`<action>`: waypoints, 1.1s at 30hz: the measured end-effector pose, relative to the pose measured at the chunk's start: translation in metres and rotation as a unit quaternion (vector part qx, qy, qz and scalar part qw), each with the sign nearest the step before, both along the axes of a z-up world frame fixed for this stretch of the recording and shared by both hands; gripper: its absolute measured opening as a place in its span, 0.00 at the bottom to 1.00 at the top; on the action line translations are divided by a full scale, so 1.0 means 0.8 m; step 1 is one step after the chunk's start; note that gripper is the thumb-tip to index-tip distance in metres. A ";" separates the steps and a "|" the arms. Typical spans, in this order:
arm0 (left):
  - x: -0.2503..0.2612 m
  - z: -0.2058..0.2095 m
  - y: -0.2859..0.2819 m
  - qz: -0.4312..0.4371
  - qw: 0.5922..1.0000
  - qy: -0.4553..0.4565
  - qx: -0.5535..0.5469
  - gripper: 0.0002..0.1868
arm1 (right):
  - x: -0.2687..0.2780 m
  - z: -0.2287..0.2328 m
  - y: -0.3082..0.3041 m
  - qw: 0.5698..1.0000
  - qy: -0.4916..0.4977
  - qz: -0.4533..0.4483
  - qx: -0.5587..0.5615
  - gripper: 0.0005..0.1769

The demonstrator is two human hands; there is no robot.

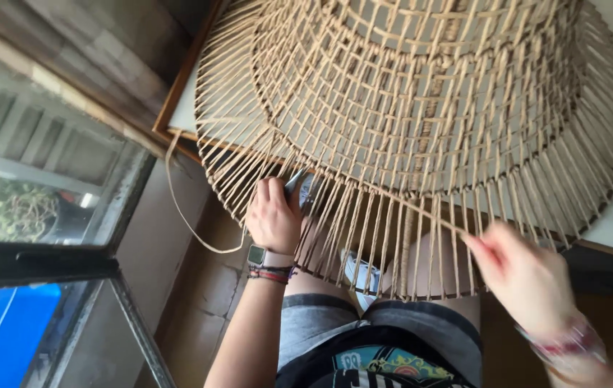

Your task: Weaving wicker strands into a conical frame and trimming the excess with pliers

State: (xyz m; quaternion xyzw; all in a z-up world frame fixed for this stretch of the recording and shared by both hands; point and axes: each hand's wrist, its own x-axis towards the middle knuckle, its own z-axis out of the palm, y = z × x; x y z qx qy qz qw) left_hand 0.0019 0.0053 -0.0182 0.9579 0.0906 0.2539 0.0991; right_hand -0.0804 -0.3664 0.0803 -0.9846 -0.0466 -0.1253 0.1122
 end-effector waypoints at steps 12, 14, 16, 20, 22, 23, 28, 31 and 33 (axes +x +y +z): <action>-0.002 0.025 -0.004 -0.057 0.997 -0.036 -0.042 0.20 | 0.101 -0.013 0.156 0.974 -0.115 0.186 0.061 0.13; 0.000 0.023 -0.003 -0.064 0.996 -0.042 -0.044 0.20 | 0.080 0.009 0.109 0.977 -0.038 0.181 0.108 0.11; -0.003 0.020 0.003 -0.072 0.995 -0.049 -0.041 0.20 | 0.046 0.028 0.063 0.972 0.037 0.171 0.160 0.09; 0.001 0.016 -0.001 -0.060 0.996 0.004 -0.062 0.16 | -0.001 0.049 -0.007 0.993 0.024 0.095 0.063 0.12; -0.004 0.018 0.002 -0.054 0.997 0.012 -0.061 0.17 | 0.006 0.048 0.005 0.992 0.057 0.092 0.058 0.12; -0.003 0.018 0.001 -0.059 0.997 -0.005 -0.055 0.19 | 0.021 0.051 0.021 0.994 0.025 0.105 0.032 0.14; -0.003 0.020 -0.003 -0.049 0.997 -0.026 -0.051 0.20 | 0.087 0.021 0.149 0.982 0.077 0.163 0.063 0.18; -0.004 0.017 -0.001 -0.049 0.996 -0.010 -0.067 0.18 | 0.075 0.005 0.117 0.983 -0.058 0.166 0.052 0.17; -0.003 0.018 0.003 -0.063 0.996 -0.007 -0.060 0.17 | 0.032 0.025 0.061 0.980 0.098 0.115 0.129 0.15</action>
